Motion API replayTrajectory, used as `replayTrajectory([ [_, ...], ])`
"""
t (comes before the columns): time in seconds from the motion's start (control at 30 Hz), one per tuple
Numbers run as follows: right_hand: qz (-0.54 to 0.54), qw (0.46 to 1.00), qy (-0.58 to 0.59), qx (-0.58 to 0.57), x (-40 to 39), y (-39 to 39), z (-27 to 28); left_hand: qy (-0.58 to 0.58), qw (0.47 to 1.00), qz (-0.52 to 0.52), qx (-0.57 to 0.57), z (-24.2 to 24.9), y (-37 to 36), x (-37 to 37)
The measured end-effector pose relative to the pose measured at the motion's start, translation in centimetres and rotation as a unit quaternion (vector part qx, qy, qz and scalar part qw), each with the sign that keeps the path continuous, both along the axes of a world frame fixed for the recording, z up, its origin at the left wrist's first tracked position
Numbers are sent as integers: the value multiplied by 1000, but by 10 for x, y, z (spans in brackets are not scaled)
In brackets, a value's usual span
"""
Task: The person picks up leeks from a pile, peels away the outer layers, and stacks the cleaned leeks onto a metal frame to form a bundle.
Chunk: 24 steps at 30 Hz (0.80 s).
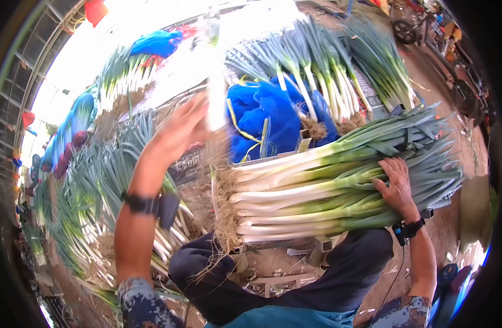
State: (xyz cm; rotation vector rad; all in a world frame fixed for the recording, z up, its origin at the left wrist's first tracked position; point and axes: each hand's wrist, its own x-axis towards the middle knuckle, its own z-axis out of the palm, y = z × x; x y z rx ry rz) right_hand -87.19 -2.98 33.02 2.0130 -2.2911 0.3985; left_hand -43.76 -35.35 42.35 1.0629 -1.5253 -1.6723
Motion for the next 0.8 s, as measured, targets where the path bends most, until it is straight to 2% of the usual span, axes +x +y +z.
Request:
replayTrajectory([
  [0.1,6,1000,-3,23,1,-3,-1,-214,975,-1,-63,-59,-58,19],
  [0.17,4,1000,9,29,-2,-2,-6,-329,936,-63,-110,-85,-70,55],
  [0.2,1,999,14,35,-5,-1,-11,-331,941,-43,-61,-117,-68,76],
  [0.23,-3,999,21,43,-8,1,-14,-330,944,-23,-11,-163,-61,101],
  [0.27,-5,998,18,59,-10,1,-14,-391,916,-82,-28,-220,-57,129],
  [0.33,0,998,18,68,-12,0,-16,-500,859,-109,12,-285,-24,155],
  [0.37,-2,997,19,72,-12,1,-16,-594,785,-171,36,-359,-21,177],
  [0.43,-7,995,20,93,-12,2,-14,-637,754,-147,-62,-456,18,199],
  [0.5,-9,995,19,98,-12,2,-14,-645,753,-132,4,-538,46,208],
  [0.6,-6,994,19,112,-13,2,-15,-567,814,37,119,-519,77,177],
  [0.7,-2,994,21,105,-13,-2,-13,-546,815,124,148,-503,67,179],
  [0.73,-1,995,16,102,-11,-1,-12,-434,826,222,283,-488,58,174],
  [0.8,3,995,19,95,-11,-3,-10,-479,821,146,274,-461,51,171],
])
